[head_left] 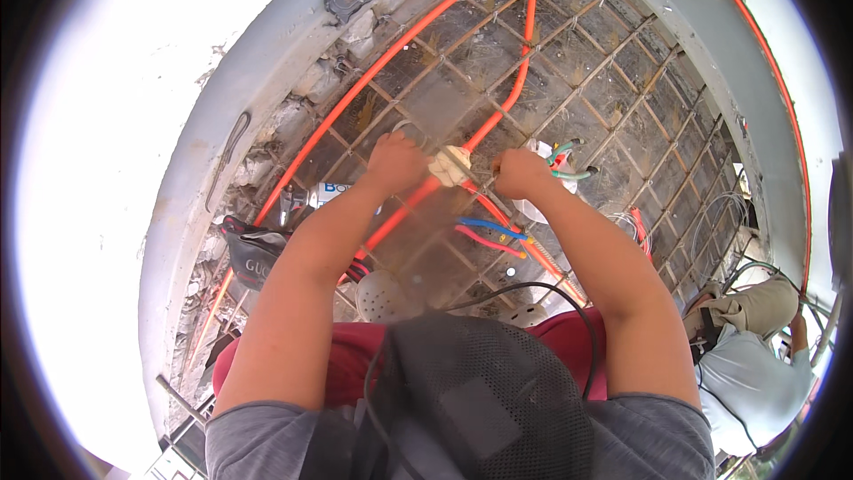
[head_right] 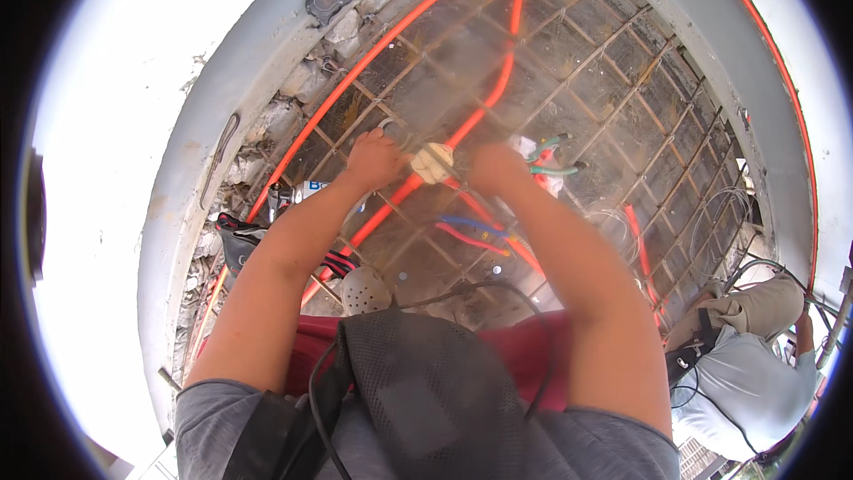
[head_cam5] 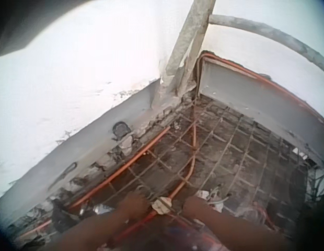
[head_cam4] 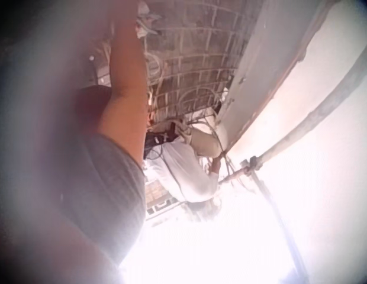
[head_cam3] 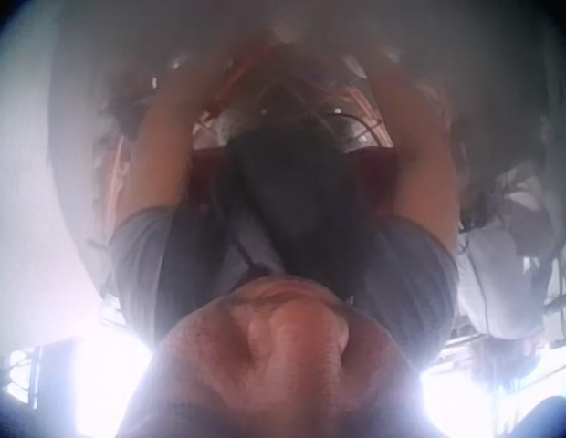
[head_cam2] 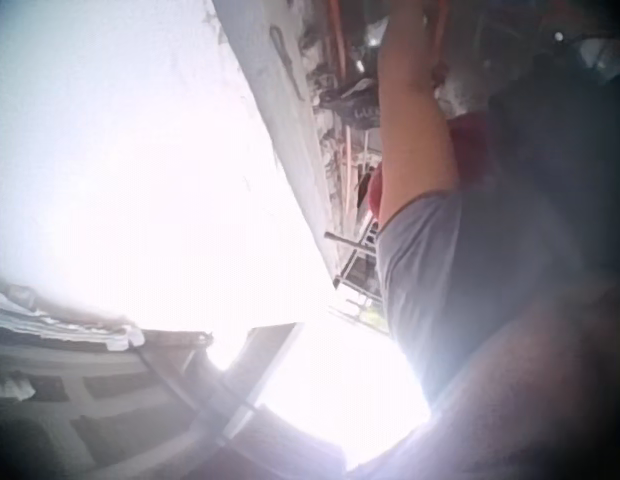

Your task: The person strips wire ends with pliers and ties wires to a metal grid on the floor. They handle red conduits and various colored wires while a coworker works nearby.

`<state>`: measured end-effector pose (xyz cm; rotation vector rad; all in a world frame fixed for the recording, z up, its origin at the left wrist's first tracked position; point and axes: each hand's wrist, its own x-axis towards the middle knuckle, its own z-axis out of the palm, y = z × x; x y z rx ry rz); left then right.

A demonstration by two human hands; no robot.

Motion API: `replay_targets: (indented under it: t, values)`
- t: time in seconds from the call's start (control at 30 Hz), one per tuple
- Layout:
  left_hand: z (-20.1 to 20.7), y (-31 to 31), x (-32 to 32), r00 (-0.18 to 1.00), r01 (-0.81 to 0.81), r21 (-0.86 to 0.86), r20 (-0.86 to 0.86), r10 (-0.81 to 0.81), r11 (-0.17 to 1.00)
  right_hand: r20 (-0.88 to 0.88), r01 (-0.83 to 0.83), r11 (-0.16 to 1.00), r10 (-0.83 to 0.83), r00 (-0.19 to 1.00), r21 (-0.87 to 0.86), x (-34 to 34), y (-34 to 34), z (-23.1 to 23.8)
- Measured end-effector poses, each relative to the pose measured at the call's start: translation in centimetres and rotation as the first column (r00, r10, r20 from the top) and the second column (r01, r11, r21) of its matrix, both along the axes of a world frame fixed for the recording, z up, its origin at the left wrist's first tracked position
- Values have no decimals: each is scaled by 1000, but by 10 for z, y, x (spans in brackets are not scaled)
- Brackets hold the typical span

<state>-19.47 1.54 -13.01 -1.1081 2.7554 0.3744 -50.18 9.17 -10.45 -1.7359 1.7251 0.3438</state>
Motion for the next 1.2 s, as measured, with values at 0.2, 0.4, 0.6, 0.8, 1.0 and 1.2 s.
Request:
replay_targets:
  t: [0.2,0.4,0.6,0.8,1.0,1.2]
  values:
    - [23,-20,-38,965,-244,42,112,238,969,245,268,900,-361,900,344,-20,-6,-15]
    - [21,-13,-16,929,-369,60,66,365,927,106,-178,979,189,976,-100,-10,-3,3]
    - [36,-8,26,939,-344,164,45,341,925,-13,-173,985,173,985,-19,39,-15,40]
    - [42,20,40,700,-654,384,-22,714,652,108,-196,978,202,973,-71,22,-28,79]
    - [-3,31,38,94,-620,782,-1,996,59,208,70,995,-55,977,-68,-40,-32,81]
    - [8,32,-25,5,-273,962,9,1000,-8,335,285,958,-256,907,-39,-103,7,33]
